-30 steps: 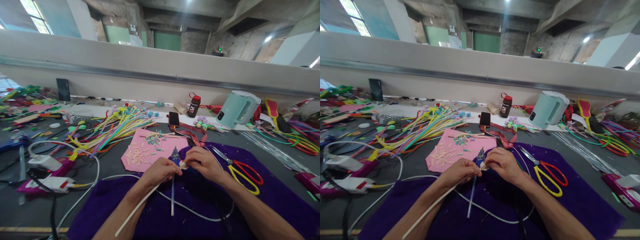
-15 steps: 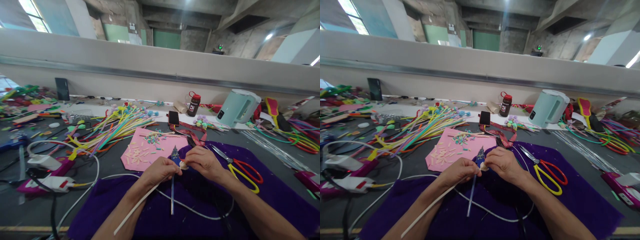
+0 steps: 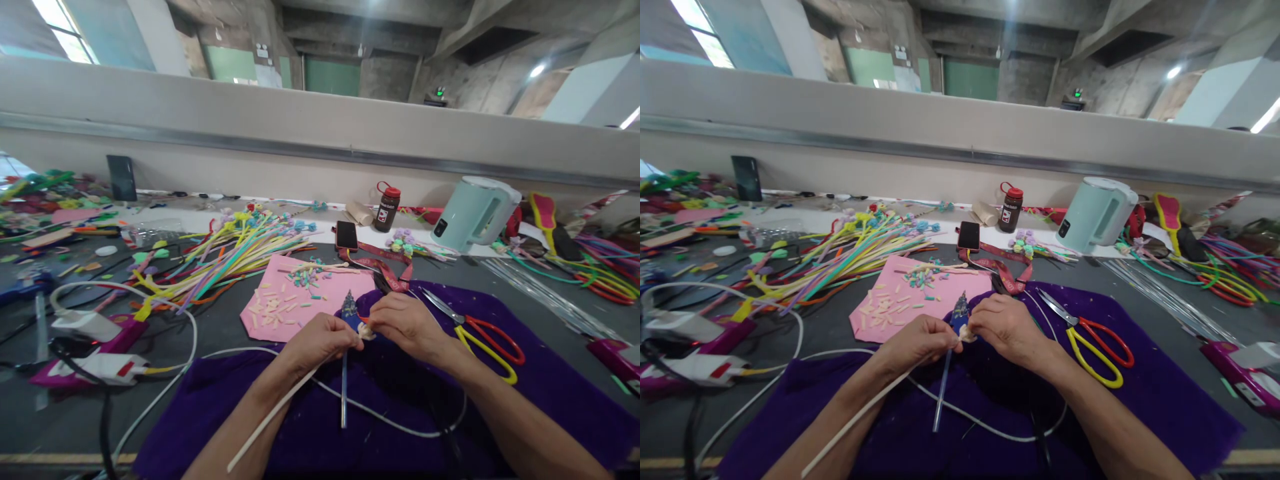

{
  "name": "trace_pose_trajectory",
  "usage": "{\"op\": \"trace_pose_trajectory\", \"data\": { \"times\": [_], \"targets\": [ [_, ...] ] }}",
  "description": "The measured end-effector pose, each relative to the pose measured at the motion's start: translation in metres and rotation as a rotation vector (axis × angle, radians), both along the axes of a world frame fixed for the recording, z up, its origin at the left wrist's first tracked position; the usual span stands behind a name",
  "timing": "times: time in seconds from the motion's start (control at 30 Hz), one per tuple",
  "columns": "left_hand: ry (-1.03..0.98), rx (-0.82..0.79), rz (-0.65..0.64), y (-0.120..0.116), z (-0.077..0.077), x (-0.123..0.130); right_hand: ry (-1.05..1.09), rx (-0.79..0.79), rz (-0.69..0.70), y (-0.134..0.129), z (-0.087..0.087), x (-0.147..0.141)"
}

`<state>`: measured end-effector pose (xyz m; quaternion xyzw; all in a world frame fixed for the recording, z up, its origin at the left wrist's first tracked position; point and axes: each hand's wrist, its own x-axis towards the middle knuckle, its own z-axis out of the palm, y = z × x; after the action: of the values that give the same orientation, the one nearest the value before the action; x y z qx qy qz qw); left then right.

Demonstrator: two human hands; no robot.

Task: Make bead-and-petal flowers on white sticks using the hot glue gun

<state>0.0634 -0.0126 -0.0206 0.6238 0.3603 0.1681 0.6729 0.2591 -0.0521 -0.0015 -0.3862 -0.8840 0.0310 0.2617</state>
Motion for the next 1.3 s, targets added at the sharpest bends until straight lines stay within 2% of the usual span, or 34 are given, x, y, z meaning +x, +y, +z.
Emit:
{"op": "trace_pose_trajectory", "data": {
  "times": [0.23, 0.37, 0.5, 0.67, 0.87, 1.07, 1.17, 1.3],
  "targets": [
    [0.002, -0.009, 0.022, 0.002, 0.0, 0.0, 0.092, 0.005, -0.023, -0.003, 0.001, 0.0],
    [-0.067, -0.073, 0.073, 0.003, -0.001, -0.002, 0.322, 0.008, -0.156, -0.007, 0.003, 0.0],
    [-0.247, -0.203, 0.154, 0.004, -0.001, -0.004, 0.478, -0.037, -0.269, -0.007, 0.002, -0.003],
    [-0.38, -0.316, 0.204, 0.005, 0.003, -0.008, 0.466, -0.141, -0.215, -0.003, -0.005, -0.01],
    [-0.45, -0.346, 0.292, 0.006, 0.004, -0.01, 0.406, -0.185, -0.15, -0.004, -0.015, -0.016],
    [-0.551, -0.326, 0.396, 0.005, 0.006, -0.012, 0.425, -0.233, -0.122, -0.005, -0.016, -0.017],
    [-0.566, -0.279, 0.391, 0.003, 0.008, -0.012, 0.565, -0.347, -0.154, -0.005, -0.016, -0.02],
    [-0.471, -0.241, 0.367, 0.0, 0.01, -0.009, 0.859, -0.564, -0.222, -0.005, -0.016, -0.027]
  ]
}}
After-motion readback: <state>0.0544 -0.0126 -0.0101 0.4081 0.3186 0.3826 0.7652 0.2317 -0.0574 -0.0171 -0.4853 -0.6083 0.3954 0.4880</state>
